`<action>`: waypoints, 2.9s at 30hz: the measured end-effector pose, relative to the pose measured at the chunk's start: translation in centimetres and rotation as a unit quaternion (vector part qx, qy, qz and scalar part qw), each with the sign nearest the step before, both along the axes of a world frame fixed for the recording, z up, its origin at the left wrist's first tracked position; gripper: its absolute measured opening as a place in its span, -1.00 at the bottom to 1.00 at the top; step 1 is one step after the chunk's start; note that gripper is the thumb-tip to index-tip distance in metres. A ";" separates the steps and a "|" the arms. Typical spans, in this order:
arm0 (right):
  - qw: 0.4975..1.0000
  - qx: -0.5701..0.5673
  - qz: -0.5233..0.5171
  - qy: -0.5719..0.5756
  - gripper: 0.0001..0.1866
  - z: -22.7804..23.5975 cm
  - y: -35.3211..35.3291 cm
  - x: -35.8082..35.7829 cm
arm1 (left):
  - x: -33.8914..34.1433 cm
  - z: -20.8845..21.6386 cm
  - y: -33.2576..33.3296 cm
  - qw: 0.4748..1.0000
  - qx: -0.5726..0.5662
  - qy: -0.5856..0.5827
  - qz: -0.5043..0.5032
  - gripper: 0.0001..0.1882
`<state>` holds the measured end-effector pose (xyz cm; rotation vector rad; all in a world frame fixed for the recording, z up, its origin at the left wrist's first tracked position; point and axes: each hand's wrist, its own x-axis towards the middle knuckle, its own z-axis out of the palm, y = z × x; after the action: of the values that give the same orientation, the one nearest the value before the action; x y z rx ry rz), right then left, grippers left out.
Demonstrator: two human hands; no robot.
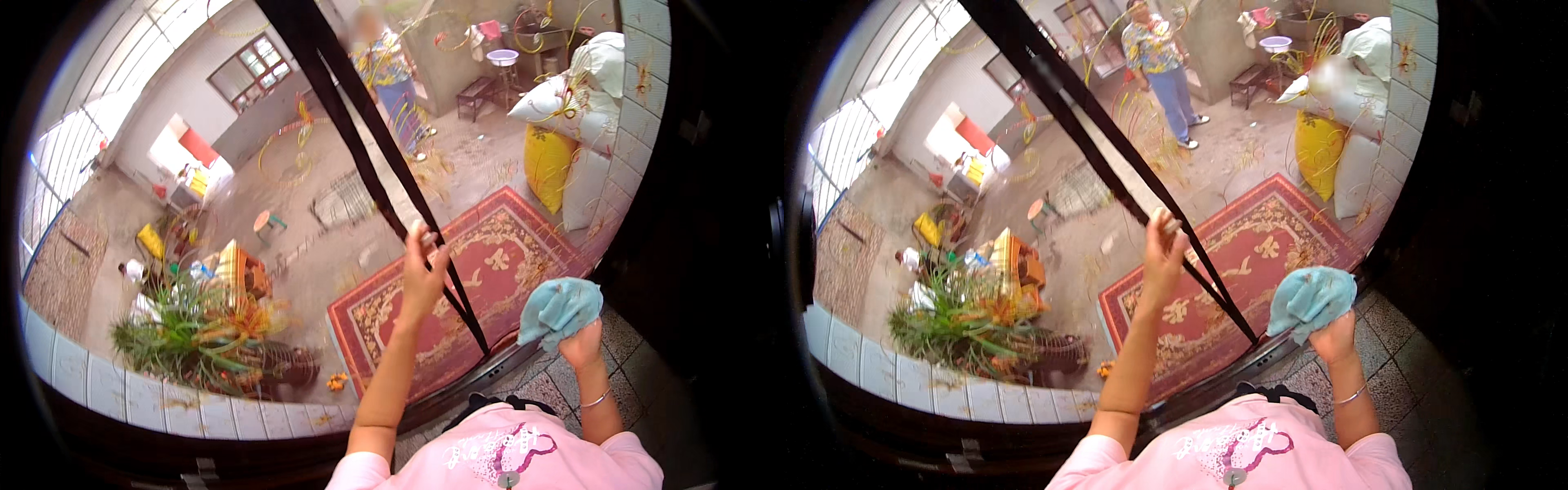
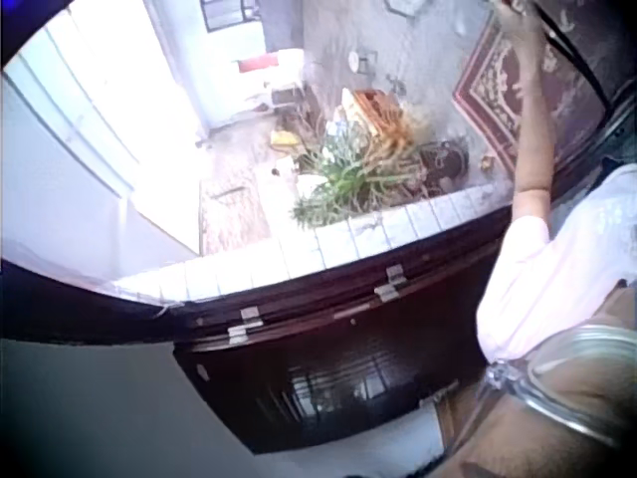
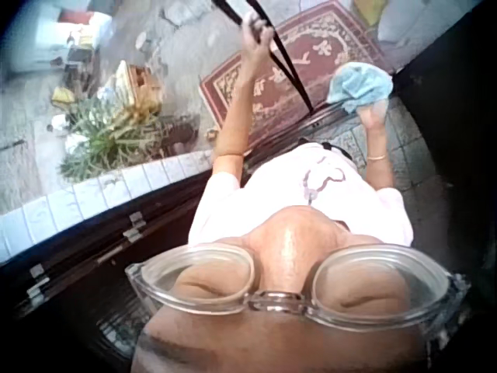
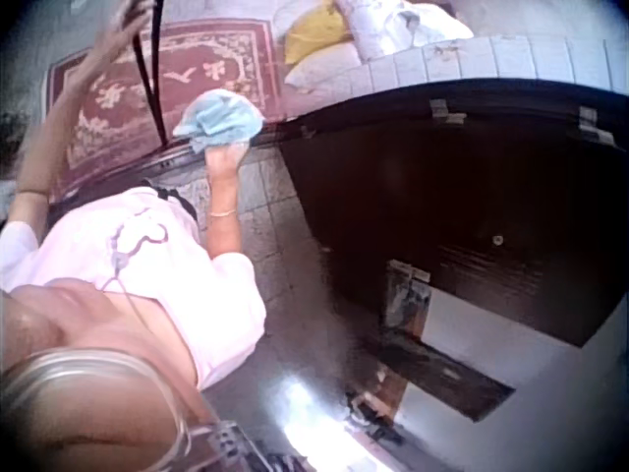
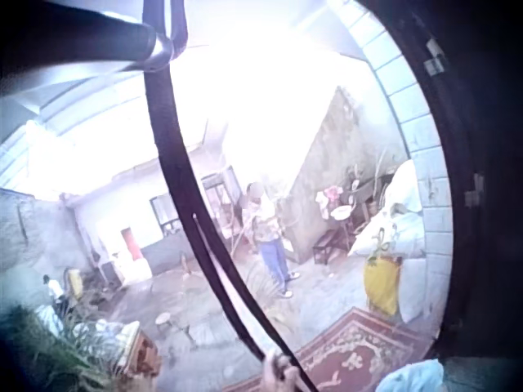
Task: The person washes a cloth in a basin, walks to a glass door, and wipes the glass surface with the damp cloth before sitting on a small stool to continue cleaning the lower portion of the door.
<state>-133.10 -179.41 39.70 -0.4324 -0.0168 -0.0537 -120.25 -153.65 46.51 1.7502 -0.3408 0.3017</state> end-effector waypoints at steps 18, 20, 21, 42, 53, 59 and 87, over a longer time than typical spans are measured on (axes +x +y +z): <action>0.174 -0.677 -0.447 -0.558 -0.51 18.7 4.6 18.6 | -1.5 1.1 -3.1 0.991 -0.030 -0.012 -0.130 -0.74; 0.145 -0.753 -0.468 -0.440 -0.46 19.7 0.6 22.1 | -2.0 1.6 -2.7 0.994 -0.011 0.020 -0.103 -0.68; 0.238 -0.645 -0.497 -0.529 -0.44 21.7 -3.1 25.6 | -1.9 0.7 -3.0 0.995 -0.052 -0.010 -0.083 -0.70; 0.233 -0.535 -0.419 -0.696 -0.56 28.7 -6.7 33.7 | -0.4 1.6 -6.8 0.979 -0.052 -0.012 0.197 -0.66; 0.242 -0.534 -0.810 0.026 -0.62 24.6 -48.3 48.3 | -2.7 2.3 -8.6 0.936 -0.167 0.123 0.286 -0.76; 0.408 -0.511 -0.752 0.087 -0.69 27.9 -42.0 47.4 | -2.5 2.7 -8.3 0.928 -0.162 0.146 0.301 -0.74; 0.454 -0.578 -0.647 0.204 -0.75 10.5 -44.9 42.7 | -6.1 2.3 -9.5 0.971 -0.042 0.078 0.220 -0.61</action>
<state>-90.38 -224.28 50.23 -1.7831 0.8435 -1.5771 -126.36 -163.10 48.77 1.7403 0.1773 0.4855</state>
